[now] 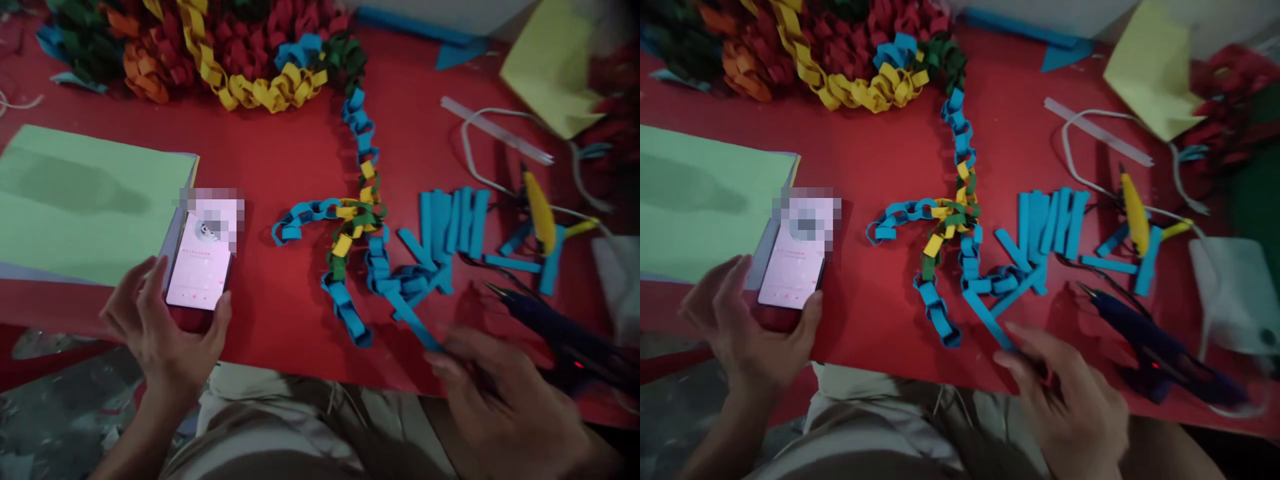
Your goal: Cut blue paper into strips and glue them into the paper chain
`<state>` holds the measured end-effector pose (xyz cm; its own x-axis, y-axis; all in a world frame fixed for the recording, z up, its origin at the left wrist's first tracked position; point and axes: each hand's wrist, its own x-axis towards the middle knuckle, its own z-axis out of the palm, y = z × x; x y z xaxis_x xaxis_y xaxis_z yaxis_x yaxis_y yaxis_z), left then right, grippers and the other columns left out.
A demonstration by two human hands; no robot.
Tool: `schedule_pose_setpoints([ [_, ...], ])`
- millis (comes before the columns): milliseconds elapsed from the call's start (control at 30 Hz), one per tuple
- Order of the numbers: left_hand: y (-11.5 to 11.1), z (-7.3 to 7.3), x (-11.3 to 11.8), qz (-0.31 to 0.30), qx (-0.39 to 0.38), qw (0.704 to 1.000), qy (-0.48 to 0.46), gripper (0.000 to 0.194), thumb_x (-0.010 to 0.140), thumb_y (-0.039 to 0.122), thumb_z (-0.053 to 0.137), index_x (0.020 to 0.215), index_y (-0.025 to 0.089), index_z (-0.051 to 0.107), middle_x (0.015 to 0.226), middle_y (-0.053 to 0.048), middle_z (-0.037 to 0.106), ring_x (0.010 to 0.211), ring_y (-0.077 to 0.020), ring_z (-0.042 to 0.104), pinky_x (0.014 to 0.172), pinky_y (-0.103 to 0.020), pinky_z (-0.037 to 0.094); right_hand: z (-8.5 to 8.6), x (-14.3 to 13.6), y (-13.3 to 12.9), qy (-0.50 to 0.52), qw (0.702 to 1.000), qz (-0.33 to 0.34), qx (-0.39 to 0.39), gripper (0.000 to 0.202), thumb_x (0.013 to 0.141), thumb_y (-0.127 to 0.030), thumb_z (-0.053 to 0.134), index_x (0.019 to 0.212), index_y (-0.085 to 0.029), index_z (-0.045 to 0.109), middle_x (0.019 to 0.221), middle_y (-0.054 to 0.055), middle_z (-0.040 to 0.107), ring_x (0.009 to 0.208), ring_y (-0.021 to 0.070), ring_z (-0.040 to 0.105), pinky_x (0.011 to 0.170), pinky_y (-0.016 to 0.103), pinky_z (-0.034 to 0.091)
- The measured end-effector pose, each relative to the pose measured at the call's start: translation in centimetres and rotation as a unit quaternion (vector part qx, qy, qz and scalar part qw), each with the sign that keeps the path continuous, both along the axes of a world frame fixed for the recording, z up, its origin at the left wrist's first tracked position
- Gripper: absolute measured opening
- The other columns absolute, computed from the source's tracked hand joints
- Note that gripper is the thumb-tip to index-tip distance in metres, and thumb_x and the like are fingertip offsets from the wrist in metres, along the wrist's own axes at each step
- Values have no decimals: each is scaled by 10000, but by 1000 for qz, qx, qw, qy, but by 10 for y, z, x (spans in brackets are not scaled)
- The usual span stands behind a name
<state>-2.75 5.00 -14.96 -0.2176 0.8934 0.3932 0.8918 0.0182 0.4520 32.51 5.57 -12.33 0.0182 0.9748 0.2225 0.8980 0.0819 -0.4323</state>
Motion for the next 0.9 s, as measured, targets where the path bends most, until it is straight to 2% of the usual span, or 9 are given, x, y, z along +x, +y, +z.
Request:
schedule_pose_setpoints([
  [100, 0, 12, 26, -63, 106, 992, 10, 836, 762, 306, 840, 1514, 258, 478, 1388, -117, 581, 1219, -354, 568, 1054, -573, 474, 2, -9, 10, 120, 992, 43, -7, 173, 943, -338, 662, 1093, -284, 730, 676, -32, 703, 519, 140, 666, 492, 243, 531],
  [167, 5, 24, 56, -196, 39, 967, -157, 708, 868, 293, 725, 1517, 250, 446, 1250, -93, 636, 950, -210, 651, 818, -381, 574, 2, -17, 11, 202, 977, 71, -15, 185, 938, -276, 665, 1108, -252, 733, 674, -38, 687, 548, 134, 670, 553, 230, 559],
  [267, 22, 44, 106, -317, -99, 886, -323, 483, 999, 343, 583, 1459, 233, 483, 1031, -41, 689, 724, -111, 631, 621, -228, 523, 0, -26, 10, 249, 960, 126, 35, 107, 931, -271, 702, 1026, -229, 730, 758, -21, 726, 632, 116, 686, 627, 201, 560],
  [367, 43, 63, 140, -357, -63, 880, -308, 243, 1015, 361, 579, 1116, 197, 726, 799, -8, 708, 668, -94, 633, 586, -178, 475, 0, -27, 16, 254, 947, 164, 105, 122, 908, -311, 745, 874, -196, 717, 798, 21, 759, 683, 129, 698, 648, 206, 555],
  [467, 59, 74, 155, -425, -25, 855, -297, 264, 1032, 330, 553, 993, 197, 778, 544, 42, 598, 481, -66, 544, 488, -165, 412, 2, -18, 23, 275, 942, 128, 147, 174, 934, -336, 704, 860, -182, 734, 781, 40, 758, 615, 121, 660, 610, 217, 535],
  [567, 68, 70, 161, -536, -5, 787, -306, 285, 1058, 327, 507, 1103, 226, 770, 497, 55, 585, 421, -65, 533, 488, -174, 426, 6, -4, 28, 360, 924, 90, 96, 243, 950, -410, 662, 928, -193, 769, 719, 25, 738, 572, 122, 643, 582, 230, 529],
  [700, 77, 50, 165, -656, 42, 708, -256, 321, 1076, 356, 455, 1123, 252, 755, 613, 13, 687, 557, -90, 645, 612, -195, 502, 18, 6, 30, 542, 831, 118, -46, 348, 946, -519, 641, 1086, -223, 759, 876, 40, 786, 737, 169, 745, 670, 277, 608],
  [767, 80, 40, 167, -677, 78, 708, -186, 273, 1069, 282, 477, 1136, 247, 739, 668, 12, 722, 588, -81, 656, 626, -185, 495, 26, 6, 30, 582, 805, 106, -37, 335, 942, -515, 656, 1091, -228, 745, 957, 51, 794, 814, 181, 764, 739, 304, 629],
  [900, 82, 25, 165, -646, 166, 741, -75, 160, 1023, 197, 570, 1086, 222, 715, 753, 24, 761, 651, -83, 691, 668, -194, 520, 36, 1, 28, 564, 819, 104, 9, 259, 939, -423, 699, 1131, -249, 715, 899, 19, 788, 845, 170, 763, 847, 331, 624],
])
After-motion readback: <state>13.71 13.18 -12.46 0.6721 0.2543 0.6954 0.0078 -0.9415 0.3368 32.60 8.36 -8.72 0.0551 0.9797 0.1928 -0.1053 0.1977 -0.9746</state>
